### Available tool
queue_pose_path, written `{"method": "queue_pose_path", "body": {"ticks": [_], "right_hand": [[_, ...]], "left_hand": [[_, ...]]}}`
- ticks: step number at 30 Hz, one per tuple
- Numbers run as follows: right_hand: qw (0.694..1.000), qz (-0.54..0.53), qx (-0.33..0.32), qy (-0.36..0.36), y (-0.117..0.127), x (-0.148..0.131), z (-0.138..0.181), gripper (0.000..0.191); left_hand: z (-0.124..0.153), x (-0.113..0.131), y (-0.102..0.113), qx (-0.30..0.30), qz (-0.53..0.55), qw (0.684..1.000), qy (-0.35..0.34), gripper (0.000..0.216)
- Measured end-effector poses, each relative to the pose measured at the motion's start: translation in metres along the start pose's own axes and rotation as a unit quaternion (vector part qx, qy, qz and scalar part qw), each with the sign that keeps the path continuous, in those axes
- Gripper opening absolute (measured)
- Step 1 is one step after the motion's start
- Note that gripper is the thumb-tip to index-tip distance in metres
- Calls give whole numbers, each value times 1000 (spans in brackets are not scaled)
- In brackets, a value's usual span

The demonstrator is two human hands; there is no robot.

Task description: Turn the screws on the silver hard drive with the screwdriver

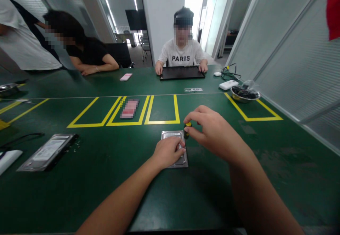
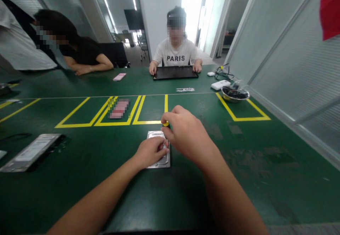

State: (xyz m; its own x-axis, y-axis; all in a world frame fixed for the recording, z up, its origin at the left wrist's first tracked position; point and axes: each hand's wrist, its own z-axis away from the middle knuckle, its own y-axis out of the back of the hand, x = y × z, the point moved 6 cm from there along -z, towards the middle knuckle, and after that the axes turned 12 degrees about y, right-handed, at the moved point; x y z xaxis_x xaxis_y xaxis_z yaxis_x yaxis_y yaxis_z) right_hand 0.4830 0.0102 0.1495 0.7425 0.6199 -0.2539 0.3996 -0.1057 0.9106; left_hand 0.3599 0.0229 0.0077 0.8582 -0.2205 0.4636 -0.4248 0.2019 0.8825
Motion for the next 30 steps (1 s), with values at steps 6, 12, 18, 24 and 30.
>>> {"method": "queue_pose_path", "body": {"ticks": [6,12,18,24,30], "right_hand": [[1000,3,1,-4,0,0,-2,5],[1000,-6,7,-17,0,4,0,8],[1000,0,-1,-13,0,2,-1,10],[1000,3,1,-9,0,2,-1,8],[1000,2,12,8,1,2,0,15]], "left_hand": [[0,1,1,-6,-3,1000,7,14],[0,0,1,-7,1,1000,9,14],[0,1,1,2,0,1000,5,13],[-1,2,0,-12,-6,1000,18,15],[-2,0,1,-17,5,1000,14,19]]}}
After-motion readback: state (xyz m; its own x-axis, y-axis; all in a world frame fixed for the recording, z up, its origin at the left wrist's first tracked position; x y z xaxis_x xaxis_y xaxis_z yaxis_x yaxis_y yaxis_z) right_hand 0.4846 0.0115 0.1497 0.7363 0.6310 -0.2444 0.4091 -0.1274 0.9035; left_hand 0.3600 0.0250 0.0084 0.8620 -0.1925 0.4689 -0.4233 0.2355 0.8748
